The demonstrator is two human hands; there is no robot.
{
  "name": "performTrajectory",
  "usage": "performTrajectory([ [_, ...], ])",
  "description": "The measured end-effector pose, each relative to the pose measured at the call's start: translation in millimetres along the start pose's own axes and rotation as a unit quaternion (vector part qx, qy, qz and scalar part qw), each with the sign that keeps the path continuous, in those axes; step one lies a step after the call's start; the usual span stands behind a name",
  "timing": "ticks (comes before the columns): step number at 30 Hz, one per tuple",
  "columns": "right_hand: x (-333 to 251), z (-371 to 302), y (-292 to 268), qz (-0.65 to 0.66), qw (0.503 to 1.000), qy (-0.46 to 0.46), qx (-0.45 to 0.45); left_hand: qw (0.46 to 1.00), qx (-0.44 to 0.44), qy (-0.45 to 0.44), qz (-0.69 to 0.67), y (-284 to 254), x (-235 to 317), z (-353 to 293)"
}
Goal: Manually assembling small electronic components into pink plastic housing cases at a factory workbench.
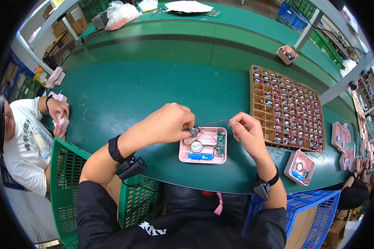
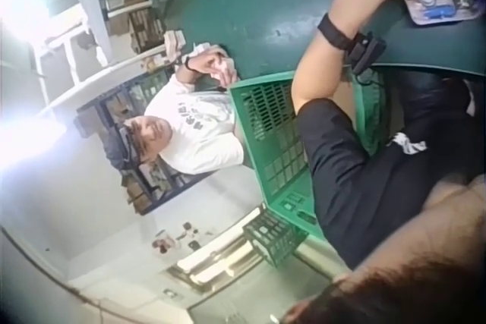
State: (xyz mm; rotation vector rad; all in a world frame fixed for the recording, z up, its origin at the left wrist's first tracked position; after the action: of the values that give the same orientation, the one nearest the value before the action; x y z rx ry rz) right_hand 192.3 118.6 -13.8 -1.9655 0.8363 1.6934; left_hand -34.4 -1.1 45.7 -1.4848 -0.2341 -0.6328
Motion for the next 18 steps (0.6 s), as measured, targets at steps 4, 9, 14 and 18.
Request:
performTrajectory([
  [4, 6, 4, -1, -0.085, 0.982, -0.167, -0.014, 1.000, 0.005, -0.019, 0.006, 8, 1, 4],
  [9, -8, -9, 31, -0.239, 0.933, -0.241, -0.118, 0.999, 0.018, -0.023, 0.034, 13, 4, 4],
  [14, -2, -13, 40, -0.307, 0.904, -0.265, -0.135, 0.999, 0.022, -0.031, 0.039, 20, 8, 4],
  [18, -1, -15, 40, -0.308, 0.906, -0.264, -0.123, 0.999, 0.008, -0.040, 0.021, 23, 9, 3],
])
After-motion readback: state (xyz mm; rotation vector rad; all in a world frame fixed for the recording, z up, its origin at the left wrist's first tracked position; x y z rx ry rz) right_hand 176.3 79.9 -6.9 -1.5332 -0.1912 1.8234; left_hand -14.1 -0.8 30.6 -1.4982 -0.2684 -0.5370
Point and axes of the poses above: each hand's wrist, its own z-axis towards the middle knuckle, its own y-axis out of the palm, x = y × z, the point moved 4 cm from there along z, towards the middle knuckle, and after that the axes turned 2 degrees about z, right-handed, at the moved point
